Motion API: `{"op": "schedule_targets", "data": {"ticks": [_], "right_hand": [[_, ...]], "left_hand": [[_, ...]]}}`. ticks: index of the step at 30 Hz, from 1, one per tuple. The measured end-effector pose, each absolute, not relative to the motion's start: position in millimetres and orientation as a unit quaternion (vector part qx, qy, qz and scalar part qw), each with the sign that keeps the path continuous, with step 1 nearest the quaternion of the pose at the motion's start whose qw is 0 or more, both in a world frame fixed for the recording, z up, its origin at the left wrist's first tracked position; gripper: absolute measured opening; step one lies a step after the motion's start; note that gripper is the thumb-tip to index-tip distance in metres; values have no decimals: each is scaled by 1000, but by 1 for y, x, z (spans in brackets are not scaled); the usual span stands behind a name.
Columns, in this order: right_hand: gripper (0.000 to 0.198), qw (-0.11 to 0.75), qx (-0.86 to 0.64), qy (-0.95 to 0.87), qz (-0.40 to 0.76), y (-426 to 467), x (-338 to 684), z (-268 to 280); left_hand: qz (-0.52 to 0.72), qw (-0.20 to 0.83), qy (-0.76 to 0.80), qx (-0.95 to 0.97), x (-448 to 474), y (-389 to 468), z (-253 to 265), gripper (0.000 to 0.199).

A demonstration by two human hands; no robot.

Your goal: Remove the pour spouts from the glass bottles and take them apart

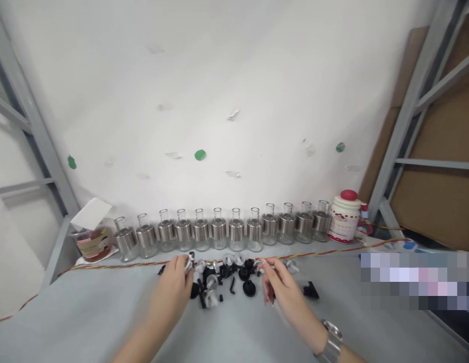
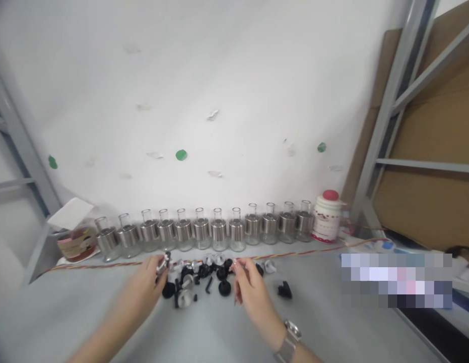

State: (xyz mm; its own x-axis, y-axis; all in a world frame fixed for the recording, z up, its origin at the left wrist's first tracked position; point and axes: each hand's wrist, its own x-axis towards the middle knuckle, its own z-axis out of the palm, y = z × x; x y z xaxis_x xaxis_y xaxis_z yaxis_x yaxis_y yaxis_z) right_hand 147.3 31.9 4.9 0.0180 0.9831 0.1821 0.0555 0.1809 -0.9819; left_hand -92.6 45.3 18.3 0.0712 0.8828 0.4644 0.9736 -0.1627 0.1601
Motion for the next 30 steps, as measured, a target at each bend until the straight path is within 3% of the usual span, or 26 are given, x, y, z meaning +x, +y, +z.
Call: {"op": "schedule_targets", "data": {"ticks": [6, 13, 18, 24, 28, 30], "right_hand": [[17, 445, -500, -716, 200, 25, 148, 2], [22, 341, -539, -769, 44, 24, 146, -4], [20, 306, -530, -791, 14, 26, 145, -6], [21, 280, -533, -798, -5, 27, 144, -13], [15, 272, -538, -798, -9, 28, 142, -14], [12, 268, -538, -799, -3, 27, 142, -13]], "left_hand": [[-162, 199, -719, -646, -126, 54, 38, 28], [-89, 220, -762, -602, -153, 61, 26, 26], [-85, 206, -759, -612, -152, 62, 18, 22], [-188, 218, -698, -656, -128, 59, 35, 31], [-217, 159, -633, -726, -100, 45, 38, 26], [-207, 78, -606, -764, -87, 36, 35, 27]]}}
